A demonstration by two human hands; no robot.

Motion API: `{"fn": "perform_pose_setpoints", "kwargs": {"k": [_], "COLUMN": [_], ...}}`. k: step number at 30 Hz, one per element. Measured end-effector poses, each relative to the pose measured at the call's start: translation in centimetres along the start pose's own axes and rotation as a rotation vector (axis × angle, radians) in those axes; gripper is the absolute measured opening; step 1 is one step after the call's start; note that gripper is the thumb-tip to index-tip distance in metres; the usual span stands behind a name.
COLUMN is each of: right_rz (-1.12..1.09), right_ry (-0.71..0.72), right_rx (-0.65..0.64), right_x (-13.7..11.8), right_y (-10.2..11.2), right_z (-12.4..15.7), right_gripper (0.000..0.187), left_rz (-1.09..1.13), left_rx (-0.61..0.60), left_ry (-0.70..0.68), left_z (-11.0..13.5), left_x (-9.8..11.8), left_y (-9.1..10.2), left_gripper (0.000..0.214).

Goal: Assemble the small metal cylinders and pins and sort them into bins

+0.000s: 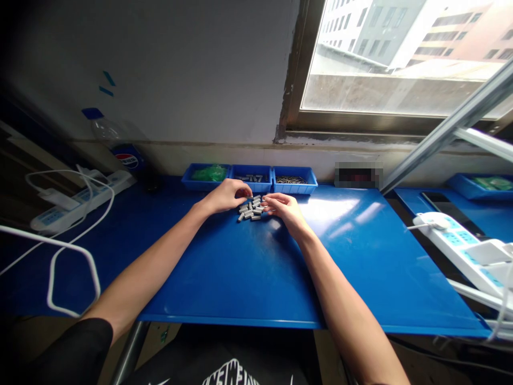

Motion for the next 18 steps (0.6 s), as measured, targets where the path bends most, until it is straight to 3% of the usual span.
{"fn": "perform_pose_setpoints", "kwargs": {"k": [3,7,18], "right_rz": [0.006,0.019,0.011], "right_ry": [0.030,0.081,0.093], "right_rx": [0.004,-0.045,-0.072], "right_x": [-0.5,-1.1,-0.9], "right_y": [-0.1,-0.6,-0.7], "right_z": [0.2,0.6,0.5], "right_gripper": [0.039,0.042,0.040], "left_rz": [0.254,0.481,0.598], "left_rx": [0.033,-0.012,0.048], "left_ry": [0.017,0.049,0.131], "left_z": [-0.2,-0.1,-0.4], "left_x": [0.8,2.0,1.2], "left_y": [0.5,0.1,0.3], "left_gripper": [0.019,0.020,0.031]}}
Point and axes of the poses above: each hand's wrist, its own z-axis away from the middle knuckle, its own y-axis out of the back of the hand, x = y × z, the point moved 9 cm from there along -z, towards the middle knuckle, and after that the axes turned 3 degrees about x, right-handed, at the moved point
